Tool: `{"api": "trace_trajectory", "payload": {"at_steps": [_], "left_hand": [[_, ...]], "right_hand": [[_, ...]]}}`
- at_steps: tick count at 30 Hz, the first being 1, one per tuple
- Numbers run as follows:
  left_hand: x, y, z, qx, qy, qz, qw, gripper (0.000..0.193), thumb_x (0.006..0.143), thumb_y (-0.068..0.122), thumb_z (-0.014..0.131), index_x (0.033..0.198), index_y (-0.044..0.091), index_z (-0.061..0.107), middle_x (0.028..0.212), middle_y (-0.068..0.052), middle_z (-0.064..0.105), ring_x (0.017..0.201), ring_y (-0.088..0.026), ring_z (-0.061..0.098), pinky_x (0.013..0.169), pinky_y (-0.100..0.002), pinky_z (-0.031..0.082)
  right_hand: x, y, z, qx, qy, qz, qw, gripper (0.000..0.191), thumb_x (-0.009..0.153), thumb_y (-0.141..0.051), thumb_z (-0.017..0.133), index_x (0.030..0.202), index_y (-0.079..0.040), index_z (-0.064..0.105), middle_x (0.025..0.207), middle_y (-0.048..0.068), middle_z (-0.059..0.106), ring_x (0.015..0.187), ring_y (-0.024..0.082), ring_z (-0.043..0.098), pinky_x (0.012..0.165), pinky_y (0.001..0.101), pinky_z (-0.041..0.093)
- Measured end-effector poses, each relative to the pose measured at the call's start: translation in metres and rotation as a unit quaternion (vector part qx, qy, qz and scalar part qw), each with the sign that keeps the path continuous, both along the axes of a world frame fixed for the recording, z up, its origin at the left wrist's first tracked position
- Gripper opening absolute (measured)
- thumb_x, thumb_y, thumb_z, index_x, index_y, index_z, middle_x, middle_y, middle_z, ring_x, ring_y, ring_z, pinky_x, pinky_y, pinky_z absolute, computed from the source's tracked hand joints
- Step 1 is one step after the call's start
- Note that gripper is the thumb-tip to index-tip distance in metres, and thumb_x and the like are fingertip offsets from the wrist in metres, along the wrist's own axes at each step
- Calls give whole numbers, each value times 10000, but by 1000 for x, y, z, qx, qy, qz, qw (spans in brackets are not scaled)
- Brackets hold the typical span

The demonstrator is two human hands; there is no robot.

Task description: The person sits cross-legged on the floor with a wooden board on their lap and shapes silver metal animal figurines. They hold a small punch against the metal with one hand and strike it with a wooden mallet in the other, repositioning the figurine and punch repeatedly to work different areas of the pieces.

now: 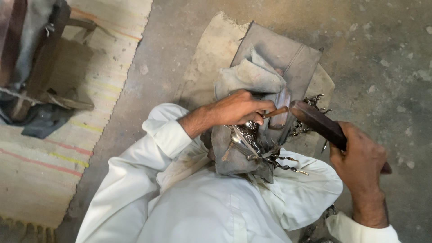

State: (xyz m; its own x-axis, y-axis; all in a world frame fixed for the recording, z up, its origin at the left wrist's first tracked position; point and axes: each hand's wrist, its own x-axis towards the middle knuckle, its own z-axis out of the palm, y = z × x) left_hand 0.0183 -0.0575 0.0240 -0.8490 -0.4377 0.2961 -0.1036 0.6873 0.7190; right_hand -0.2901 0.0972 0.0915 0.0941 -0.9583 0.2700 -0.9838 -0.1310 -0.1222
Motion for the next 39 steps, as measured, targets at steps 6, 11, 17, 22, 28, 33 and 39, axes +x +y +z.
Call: {"api": "trace_trajectory", "payload": {"at_steps": [6,11,17,22,28,33,39], "left_hand": [[2,4,-5,29,92,16,995,336,907,170,769,1171,80,582,871,-101,765,800,-318,755,648,-434,533],[8,6,-6,157,107,72,979,310,939,187,759,1148,59,569,957,-72,796,809,-230,806,648,-383,583],[10,5,-5,128,114,76,982,338,908,165,798,1143,34,593,903,-105,781,845,-238,792,689,-381,587],[8,7,-8,99,136,35,985,323,913,144,776,1151,38,585,922,-101,760,897,-251,784,730,-385,589],[10,10,-7,90,83,56,991,256,945,139,772,1126,54,613,863,-91,756,811,-280,764,709,-414,550],[12,17,-9,97,96,80,987,284,920,162,778,1129,56,618,879,-86,765,797,-273,777,685,-407,553],[7,32,-24,135,225,170,950,359,965,159,726,1268,42,574,1053,-147,740,982,-238,777,793,-347,652]], "right_hand": [[-13,-6,-9,-20,-275,-25,961,298,1061,-162,793,1234,-9,605,952,74,697,810,111,652,724,256,512],[-10,-16,-2,16,-263,-16,965,311,1030,-168,812,1168,15,601,850,59,668,744,63,630,644,238,500],[9,-19,8,102,-175,-53,978,313,930,-195,808,1162,-41,664,735,82,650,615,148,606,587,311,464],[13,-20,8,64,-82,-6,995,350,893,-198,808,1204,-73,705,821,120,701,693,252,674,639,363,493],[16,-28,12,12,-177,-35,983,292,999,-234,770,1167,-51,617,824,118,687,690,281,682,663,373,523],[26,-42,34,-37,84,68,993,404,767,-76,780,1159,-70,683,889,167,737,720,331,715,649,426,537],[33,-54,46,45,139,64,987,499,757,-122,786,1241,-171,674,1025,91,742,874,324,715,740,430,530]]}}
